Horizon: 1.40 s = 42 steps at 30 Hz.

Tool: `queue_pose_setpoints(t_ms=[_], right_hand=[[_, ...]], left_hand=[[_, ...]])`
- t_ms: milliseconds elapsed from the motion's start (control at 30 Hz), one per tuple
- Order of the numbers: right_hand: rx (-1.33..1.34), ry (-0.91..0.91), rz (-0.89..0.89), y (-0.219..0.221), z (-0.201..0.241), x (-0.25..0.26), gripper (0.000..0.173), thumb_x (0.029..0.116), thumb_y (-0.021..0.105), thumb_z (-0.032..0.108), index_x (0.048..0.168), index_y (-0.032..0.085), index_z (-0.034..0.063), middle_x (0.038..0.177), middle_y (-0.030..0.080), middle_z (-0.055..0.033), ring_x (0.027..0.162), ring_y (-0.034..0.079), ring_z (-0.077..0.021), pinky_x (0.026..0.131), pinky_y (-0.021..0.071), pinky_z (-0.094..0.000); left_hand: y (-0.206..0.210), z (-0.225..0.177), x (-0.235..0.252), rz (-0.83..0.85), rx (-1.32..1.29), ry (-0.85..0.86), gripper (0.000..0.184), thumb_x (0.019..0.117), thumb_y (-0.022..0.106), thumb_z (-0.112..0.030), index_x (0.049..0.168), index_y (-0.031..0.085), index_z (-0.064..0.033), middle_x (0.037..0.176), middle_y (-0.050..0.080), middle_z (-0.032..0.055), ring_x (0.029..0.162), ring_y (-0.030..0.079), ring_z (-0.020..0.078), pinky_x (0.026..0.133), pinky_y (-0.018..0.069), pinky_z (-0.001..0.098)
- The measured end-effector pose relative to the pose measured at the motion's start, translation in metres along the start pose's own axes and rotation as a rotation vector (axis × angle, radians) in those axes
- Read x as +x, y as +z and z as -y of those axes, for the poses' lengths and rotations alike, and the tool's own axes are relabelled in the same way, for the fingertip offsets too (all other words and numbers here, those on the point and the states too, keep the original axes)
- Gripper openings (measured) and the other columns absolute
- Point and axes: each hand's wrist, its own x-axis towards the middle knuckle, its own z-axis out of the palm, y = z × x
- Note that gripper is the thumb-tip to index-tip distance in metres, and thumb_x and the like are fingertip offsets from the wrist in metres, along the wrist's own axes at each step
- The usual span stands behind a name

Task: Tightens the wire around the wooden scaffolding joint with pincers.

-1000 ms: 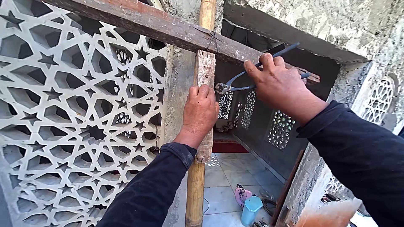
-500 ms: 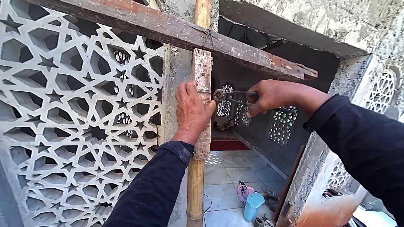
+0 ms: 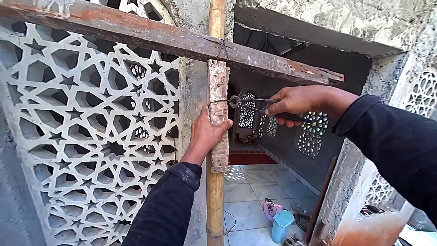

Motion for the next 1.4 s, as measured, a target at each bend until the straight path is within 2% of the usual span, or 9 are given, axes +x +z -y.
queue_pose_setpoints(t_ms=[167, 367, 500, 600, 767, 933, 1133, 1267, 1400], right_hand=[[-0.327, -0.054, -0.261, 0.018, 0.004, -0.004, 0.044, 0.0826, 0.088, 0.027, 0.114, 0.063, 0.0088, 0.078, 0.067, -0.0106, 0.064, 0.066, -0.0244, 0.06, 0.0572, -0.0434], [-1.08, -0.564, -1.072, 0.031, -0.038, 0.001, 0.03, 0.0985, 0.055, 0.017, 0.127, 0.057, 0.0063, 0.091, 0.06, -0.0217, 0.081, 0.06, -0.0454, 0.073, 0.0433, -0.06], [-0.54, -0.236, -0.443, 0.028, -0.01, -0.017, 0.024, 0.1053, 0.047, 0.023, 0.1, 0.068, 0.0123, 0.072, 0.06, -0.0065, 0.06, 0.058, -0.0226, 0.053, 0.0445, -0.042], [-0.096, 0.043, -0.04, 0.006, 0.008, -0.02, 0.03, 0.1117, 0.042, 0.023, 0.11, 0.068, 0.0076, 0.075, 0.067, -0.0072, 0.051, 0.057, -0.0153, 0.048, 0.0492, -0.0304], [-0.564, -0.118, -0.227, 0.002, 0.006, -0.011, 0.027, 0.1087, 0.046, 0.02, 0.124, 0.068, 0.0121, 0.084, 0.066, -0.0096, 0.076, 0.064, -0.026, 0.069, 0.051, -0.0507], [-0.563, -0.162, -0.263, 0.017, 0.004, -0.017, 0.022, 0.1071, 0.048, 0.017, 0.112, 0.069, 0.0112, 0.074, 0.06, -0.0042, 0.067, 0.059, -0.0196, 0.061, 0.0477, -0.0426], [-0.796, -0.268, -0.562, 0.028, -0.033, 0.002, 0.034, 0.1043, 0.047, 0.027, 0.132, 0.067, 0.0224, 0.093, 0.071, -0.0175, 0.081, 0.07, -0.0426, 0.061, 0.0503, -0.0618], [-0.575, -0.302, -0.363, 0.025, -0.026, -0.005, 0.025, 0.1038, 0.047, 0.024, 0.105, 0.071, 0.017, 0.066, 0.057, -0.0015, 0.06, 0.058, -0.0201, 0.054, 0.0455, -0.0457], [-0.155, -0.104, -0.07, 0.014, -0.011, -0.005, 0.03, 0.1104, 0.049, 0.029, 0.11, 0.07, 0.009, 0.067, 0.065, -0.004, 0.049, 0.058, -0.0134, 0.046, 0.0504, -0.0297]], left_hand=[[-0.001, 0.004, -0.006, -0.004, 0.016, 0.036, 0.114, 0.0786, 0.086, -0.051, 0.161, 0.02, -0.0097, 0.122, 0.067, 0.0234, 0.104, 0.069, 0.0401, 0.086, 0.0555, 0.0622], [0.002, -0.001, -0.006, -0.033, -0.034, 0.039, 0.095, 0.0822, 0.085, -0.042, 0.157, 0.033, -0.0129, 0.108, 0.07, 0.0188, 0.094, 0.071, 0.0348, 0.08, 0.0567, 0.0594], [0.002, 0.001, -0.011, -0.064, -0.063, 0.065, 0.096, 0.0821, 0.086, -0.042, 0.157, 0.033, -0.0163, 0.114, 0.07, 0.0197, 0.094, 0.071, 0.0363, 0.079, 0.057, 0.0604], [0.003, 0.002, -0.007, -0.119, -0.072, 0.148, 0.093, 0.0784, 0.09, -0.038, 0.152, 0.039, -0.0112, 0.137, 0.059, 0.0179, 0.111, 0.066, 0.0335, 0.091, 0.055, 0.0572], [0.007, 0.012, 0.005, -0.167, -0.158, 0.24, 0.089, 0.0722, 0.093, -0.032, 0.143, 0.044, -0.0096, 0.141, 0.051, 0.0157, 0.119, 0.062, 0.0261, 0.096, 0.0561, 0.0468], [0.01, 0.013, 0.006, -0.158, -0.191, 0.302, 0.092, 0.074, 0.093, -0.029, 0.147, 0.039, -0.0136, 0.143, 0.049, 0.0154, 0.124, 0.059, 0.0264, 0.098, 0.0551, 0.0473], [0.007, 0.01, 0.001, -0.132, 0.109, 0.385, 0.07, 0.0839, 0.08, -0.036, 0.147, 0.054, -0.0222, 0.149, 0.042, 0.0185, 0.119, 0.058, 0.0349, 0.084, 0.0557, 0.0543], [0.009, 0.006, 0.008, -0.148, 0.135, 0.345, 0.067, 0.0794, 0.08, -0.035, 0.141, 0.059, -0.0215, 0.143, 0.046, 0.0158, 0.119, 0.058, 0.0289, 0.088, 0.0566, 0.0461], [0.008, 0.014, 0.006, -0.176, 0.06, 0.398, 0.065, 0.0829, 0.081, -0.038, 0.142, 0.06, -0.0186, 0.143, 0.048, 0.0156, 0.123, 0.057, 0.0274, 0.093, 0.0546, 0.0457]])
